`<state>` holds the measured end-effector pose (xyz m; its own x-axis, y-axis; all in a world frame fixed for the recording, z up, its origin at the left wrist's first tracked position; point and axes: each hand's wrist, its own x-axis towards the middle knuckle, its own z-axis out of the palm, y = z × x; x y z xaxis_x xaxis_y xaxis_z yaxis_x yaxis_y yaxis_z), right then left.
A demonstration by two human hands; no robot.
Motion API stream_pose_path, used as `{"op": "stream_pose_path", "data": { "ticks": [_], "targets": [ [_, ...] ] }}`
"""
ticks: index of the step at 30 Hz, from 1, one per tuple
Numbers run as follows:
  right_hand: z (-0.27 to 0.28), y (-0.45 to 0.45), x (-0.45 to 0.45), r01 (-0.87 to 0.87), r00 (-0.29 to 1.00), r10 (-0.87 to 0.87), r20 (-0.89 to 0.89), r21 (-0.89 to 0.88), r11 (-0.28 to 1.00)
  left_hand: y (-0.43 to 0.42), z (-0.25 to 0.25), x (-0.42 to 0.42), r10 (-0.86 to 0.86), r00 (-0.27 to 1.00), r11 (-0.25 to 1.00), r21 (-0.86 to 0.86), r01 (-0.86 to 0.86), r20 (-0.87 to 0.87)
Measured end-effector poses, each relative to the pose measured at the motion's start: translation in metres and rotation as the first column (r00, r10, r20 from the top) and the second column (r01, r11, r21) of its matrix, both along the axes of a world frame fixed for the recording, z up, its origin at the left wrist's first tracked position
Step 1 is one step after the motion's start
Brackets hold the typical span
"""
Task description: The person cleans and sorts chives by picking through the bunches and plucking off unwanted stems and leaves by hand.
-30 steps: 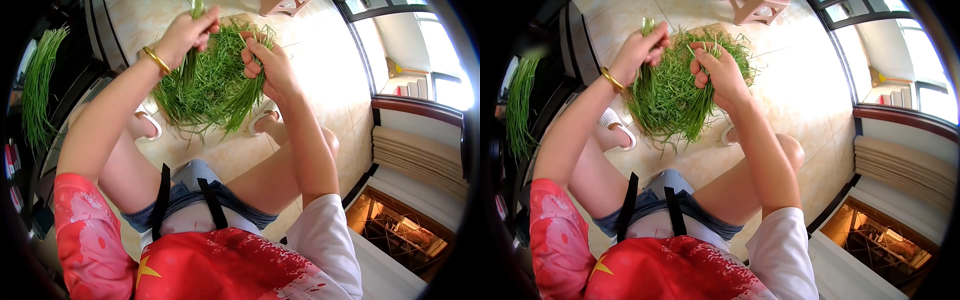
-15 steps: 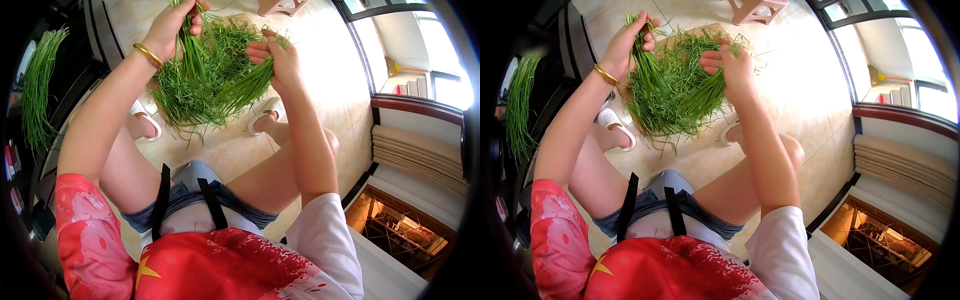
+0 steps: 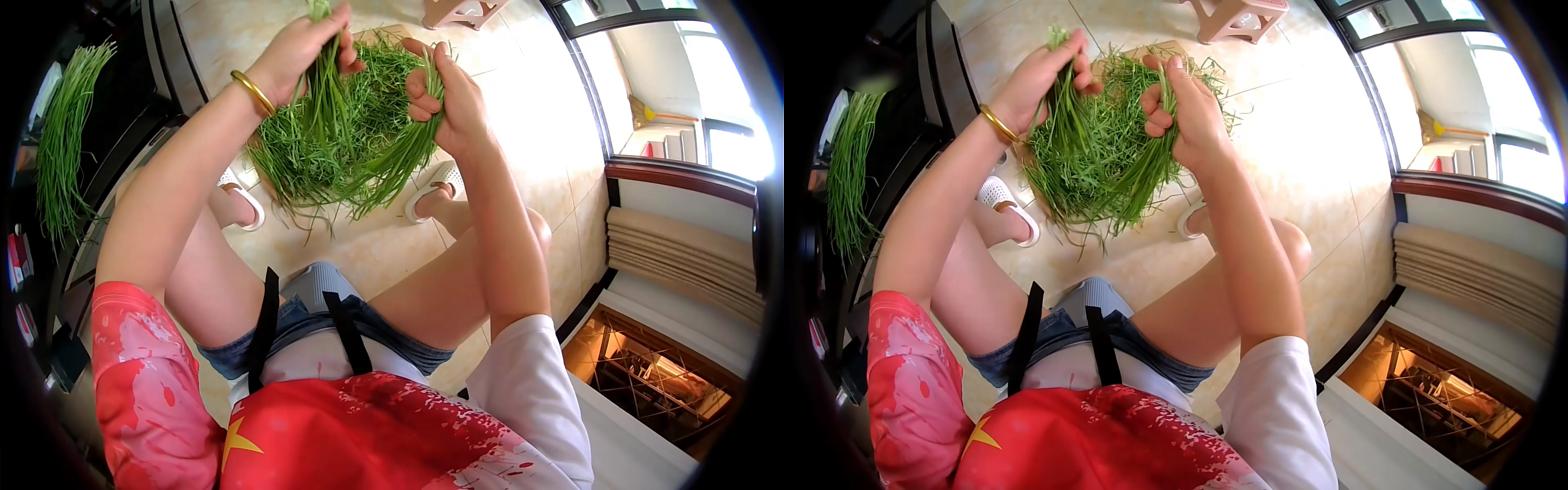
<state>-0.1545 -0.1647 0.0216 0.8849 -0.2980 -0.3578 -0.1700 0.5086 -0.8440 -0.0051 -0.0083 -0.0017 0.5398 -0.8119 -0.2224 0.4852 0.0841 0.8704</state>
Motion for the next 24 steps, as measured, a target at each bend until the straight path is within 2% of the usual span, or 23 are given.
{"op": "stream_pose_path", "data": {
  "ticks": [1, 2, 4, 6, 10, 13, 15, 19, 21, 22, 24],
  "targets": [
    [0.001, 0.001, 0.001, 0.000, 1.000, 0.000, 0.000, 0.000, 1.000, 0.000, -0.004, 0.000, -0.109, 0.994, 0.994, -0.026, 0.110, 0.011],
    [0.001, 0.002, 0.001, -0.037, 0.999, 0.037, 0.010, 0.005, 0.999, -0.001, -0.004, -0.003, -0.110, 0.994, 0.994, -0.026, 0.110, 0.011],
    [0.002, 0.005, 0.002, -0.074, 0.997, 0.074, 0.018, 0.011, 0.997, -0.005, 0.000, -0.016, -0.226, 0.970, 0.973, 0.065, 0.221, 0.091],
    [0.005, 0.009, 0.002, -0.130, 0.991, 0.130, -0.015, 0.011, 0.991, -0.008, 0.004, -0.031, -0.239, 0.964, 0.970, 0.076, 0.231, 0.118],
    [0.013, 0.026, 0.002, -0.149, 0.982, 0.145, -0.117, -0.025, 0.989, -0.010, 0.000, -0.040, -0.214, 0.952, 0.974, 0.121, 0.192, 0.217],
    [0.004, 0.023, 0.002, -0.194, 0.977, 0.197, -0.077, 0.045, 0.980, -0.010, 0.000, -0.041, -0.188, 0.944, 0.978, 0.139, 0.155, 0.271],
    [-0.001, 0.016, 0.003, -0.276, 0.961, 0.277, 0.018, -0.048, 0.960, -0.012, -0.010, -0.040, -0.100, 0.956, 0.992, 0.104, 0.074, 0.275],
    [-0.003, 0.011, 0.001, -0.265, 0.964, 0.265, 0.015, -0.004, 0.964, -0.014, -0.021, -0.031, -0.104, 0.932, 0.986, 0.159, 0.050, 0.347],
    [-0.005, 0.010, 0.001, -0.268, 0.963, 0.267, -0.025, -0.118, 0.956, -0.012, -0.018, -0.030, -0.121, 0.899, 0.977, 0.209, 0.034, 0.421],
    [-0.004, 0.012, 0.000, -0.268, 0.963, 0.267, -0.025, -0.118, 0.956, -0.012, -0.015, -0.030, -0.121, 0.899, 0.977, 0.209, 0.034, 0.421],
    [-0.002, 0.016, 0.000, -0.218, 0.976, 0.214, -0.042, -0.202, 0.955, -0.012, -0.011, -0.032, -0.080, 0.844, 0.985, 0.171, -0.014, 0.531]
  ]
}}
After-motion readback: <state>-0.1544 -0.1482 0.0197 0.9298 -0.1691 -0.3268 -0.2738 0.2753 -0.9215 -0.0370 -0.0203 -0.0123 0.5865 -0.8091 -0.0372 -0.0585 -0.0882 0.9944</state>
